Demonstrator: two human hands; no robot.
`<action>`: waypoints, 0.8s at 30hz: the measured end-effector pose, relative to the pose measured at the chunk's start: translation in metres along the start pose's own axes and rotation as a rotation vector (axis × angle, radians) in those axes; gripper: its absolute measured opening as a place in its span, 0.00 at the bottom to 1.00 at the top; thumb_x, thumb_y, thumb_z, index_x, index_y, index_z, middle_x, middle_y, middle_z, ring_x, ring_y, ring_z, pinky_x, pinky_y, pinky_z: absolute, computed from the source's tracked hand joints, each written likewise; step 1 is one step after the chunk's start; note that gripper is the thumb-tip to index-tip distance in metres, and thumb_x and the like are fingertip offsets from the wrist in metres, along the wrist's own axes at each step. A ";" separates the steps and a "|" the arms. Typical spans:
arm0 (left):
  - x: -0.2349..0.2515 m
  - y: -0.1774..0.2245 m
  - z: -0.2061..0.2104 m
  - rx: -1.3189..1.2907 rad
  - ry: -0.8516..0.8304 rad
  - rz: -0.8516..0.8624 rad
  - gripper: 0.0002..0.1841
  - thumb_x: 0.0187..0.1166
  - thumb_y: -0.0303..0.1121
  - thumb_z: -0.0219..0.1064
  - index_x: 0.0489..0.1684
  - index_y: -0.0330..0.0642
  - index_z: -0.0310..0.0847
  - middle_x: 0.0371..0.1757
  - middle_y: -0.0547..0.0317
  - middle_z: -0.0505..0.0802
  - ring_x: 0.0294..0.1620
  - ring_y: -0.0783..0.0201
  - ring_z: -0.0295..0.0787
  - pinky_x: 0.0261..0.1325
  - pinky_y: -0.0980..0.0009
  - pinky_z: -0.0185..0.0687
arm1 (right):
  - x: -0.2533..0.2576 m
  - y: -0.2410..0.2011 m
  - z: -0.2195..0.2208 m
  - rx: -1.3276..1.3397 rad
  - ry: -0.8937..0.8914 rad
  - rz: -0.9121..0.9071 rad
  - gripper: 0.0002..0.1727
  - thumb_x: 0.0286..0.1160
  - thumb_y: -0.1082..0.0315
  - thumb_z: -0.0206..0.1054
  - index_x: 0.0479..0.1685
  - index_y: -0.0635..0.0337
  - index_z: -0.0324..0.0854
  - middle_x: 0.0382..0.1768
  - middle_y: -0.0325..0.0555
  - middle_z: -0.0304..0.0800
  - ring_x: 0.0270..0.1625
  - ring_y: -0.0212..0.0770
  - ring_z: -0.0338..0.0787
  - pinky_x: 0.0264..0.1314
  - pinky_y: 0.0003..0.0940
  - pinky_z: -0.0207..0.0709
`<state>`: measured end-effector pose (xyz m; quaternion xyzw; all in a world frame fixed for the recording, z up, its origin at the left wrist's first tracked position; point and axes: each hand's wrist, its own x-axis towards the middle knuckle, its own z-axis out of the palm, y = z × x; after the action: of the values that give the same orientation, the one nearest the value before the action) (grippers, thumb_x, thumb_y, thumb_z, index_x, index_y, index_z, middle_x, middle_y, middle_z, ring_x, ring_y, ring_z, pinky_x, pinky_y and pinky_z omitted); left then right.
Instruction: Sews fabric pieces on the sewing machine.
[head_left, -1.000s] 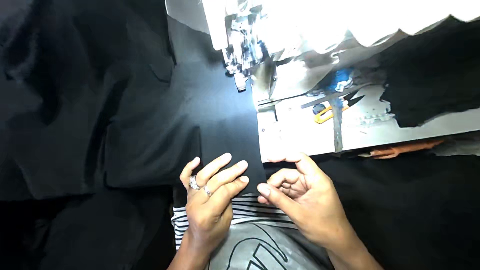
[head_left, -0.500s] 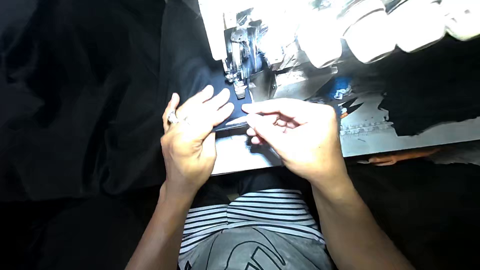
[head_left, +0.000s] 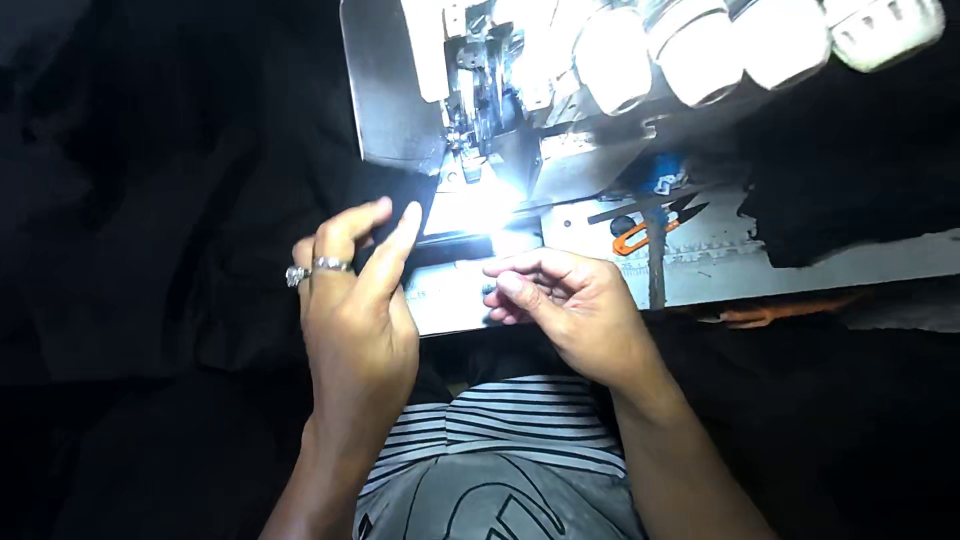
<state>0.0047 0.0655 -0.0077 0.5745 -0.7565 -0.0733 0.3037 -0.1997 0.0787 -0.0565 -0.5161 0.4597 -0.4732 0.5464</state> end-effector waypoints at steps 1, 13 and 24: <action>-0.005 0.008 0.002 -0.028 -0.003 0.002 0.19 0.85 0.25 0.55 0.64 0.46 0.91 0.64 0.57 0.86 0.63 0.65 0.81 0.63 0.70 0.79 | 0.003 -0.001 -0.001 0.009 0.002 -0.001 0.09 0.81 0.68 0.70 0.52 0.62 0.90 0.35 0.44 0.97 0.35 0.39 0.97 0.40 0.31 0.96; 0.030 -0.002 -0.035 0.001 -0.356 0.331 0.23 0.76 0.42 0.65 0.72 0.62 0.86 0.74 0.56 0.80 0.75 0.49 0.70 0.66 0.44 0.64 | -0.008 -0.029 0.004 -0.201 0.113 -0.237 0.03 0.77 0.69 0.73 0.42 0.57 0.89 0.31 0.31 0.90 0.30 0.23 0.86 0.31 0.17 0.83; 0.051 -0.061 -0.036 -0.311 -0.249 0.113 0.09 0.82 0.38 0.70 0.49 0.43 0.87 0.43 0.68 0.92 0.44 0.82 0.86 0.53 0.81 0.81 | -0.010 0.007 -0.004 0.027 0.269 -0.066 0.09 0.89 0.66 0.61 0.51 0.60 0.85 0.35 0.38 0.90 0.31 0.30 0.88 0.34 0.25 0.86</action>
<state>0.0663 0.0074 0.0121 0.4639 -0.7988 -0.2425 0.2965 -0.2051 0.0886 -0.0630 -0.4553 0.5050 -0.5619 0.4711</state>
